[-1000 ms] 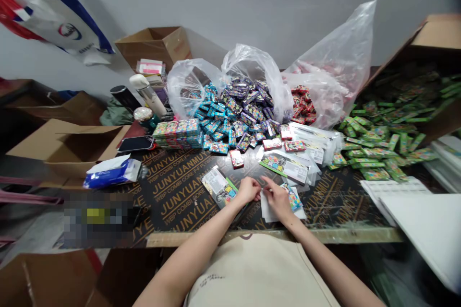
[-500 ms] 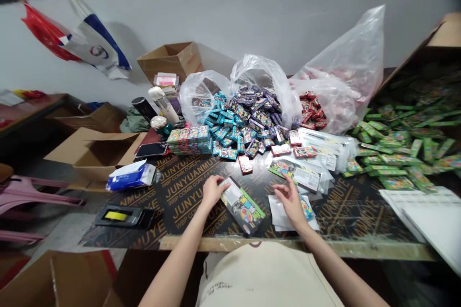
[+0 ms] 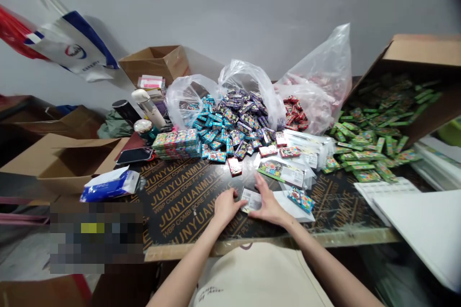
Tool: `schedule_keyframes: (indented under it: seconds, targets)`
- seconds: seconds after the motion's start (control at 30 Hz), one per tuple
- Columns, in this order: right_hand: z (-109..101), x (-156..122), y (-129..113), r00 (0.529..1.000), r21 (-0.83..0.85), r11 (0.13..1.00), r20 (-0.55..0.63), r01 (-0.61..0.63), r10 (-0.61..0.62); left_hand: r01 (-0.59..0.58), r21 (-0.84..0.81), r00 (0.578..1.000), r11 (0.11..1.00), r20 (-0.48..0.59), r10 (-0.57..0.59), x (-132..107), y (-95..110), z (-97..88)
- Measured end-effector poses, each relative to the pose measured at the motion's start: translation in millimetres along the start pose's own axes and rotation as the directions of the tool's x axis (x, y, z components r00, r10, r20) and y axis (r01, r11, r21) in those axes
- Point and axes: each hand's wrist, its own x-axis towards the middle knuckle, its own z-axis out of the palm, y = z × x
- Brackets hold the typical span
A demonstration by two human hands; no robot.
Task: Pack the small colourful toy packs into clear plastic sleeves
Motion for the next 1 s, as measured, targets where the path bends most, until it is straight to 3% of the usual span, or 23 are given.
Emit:
schedule_keyframes:
  seconds: [0.1, 0.17, 0.23, 0.3, 0.37, 0.53, 0.63, 0.77, 1.0]
  targets:
    - [1.6, -6.4, -3.8, 0.986, -0.249, 0.963, 0.151, 0.103, -0.066, -0.036, -0.007, 0.999, 0.999, -0.012, 0.036, -7.8, -1.5, 0.4]
    - [7.1, -2.6, -8.3, 0.993, -0.293, 0.951, 0.094, 0.099, -0.074, -0.059, -0.030, 0.998, 0.998, -0.018, 0.059, -9.1, -0.7, 0.3]
    - [17.6, 5.7, -15.6, 0.996, -0.272, 0.961, -0.065, 0.048, -0.068, -0.077, -0.120, 0.995, 0.990, -0.067, 0.069, -4.2, 1.7, -3.2]
    - [29.7, 14.5, -26.1, 0.974, -0.196, 0.981, -0.220, 0.014, -0.058, -0.098, -0.254, 0.986, 0.962, -0.156, 0.059, 7.2, 4.7, -13.2]
    - [37.4, 20.9, -38.1, 0.956, -0.068, 0.998, -0.290, 0.017, -0.037, -0.128, -0.366, 0.974, 0.922, -0.220, 0.048, 21.8, 6.9, -30.1]
    - [20.9, 29.5, -54.9, 0.927, 0.310, 0.950, -0.366, 0.037, 0.083, -0.188, -0.476, 0.981, 0.859, -0.137, 0.138, 37.4, 8.1, -70.1]
    - [6.7, 37.2, -54.4, 0.913, 0.450, 0.892, -0.378, 0.039, 0.151, -0.198, -0.522, 0.980, 0.829, -0.124, 0.156, 27.1, 12.1, -68.4]
    - [4.3, 46.7, -54.3, 0.915, 0.570, 0.820, -0.352, 0.041, 0.199, -0.198, -0.570, 0.978, 0.798, -0.171, 0.120, 12.9, 21.9, -56.5]
    - [-4.4, 47.6, -60.5, 0.953, 0.566, 0.813, -0.300, 0.137, 0.048, -0.170, -0.573, 0.983, 0.802, -0.044, 0.177, 7.6, 33.4, -73.4]
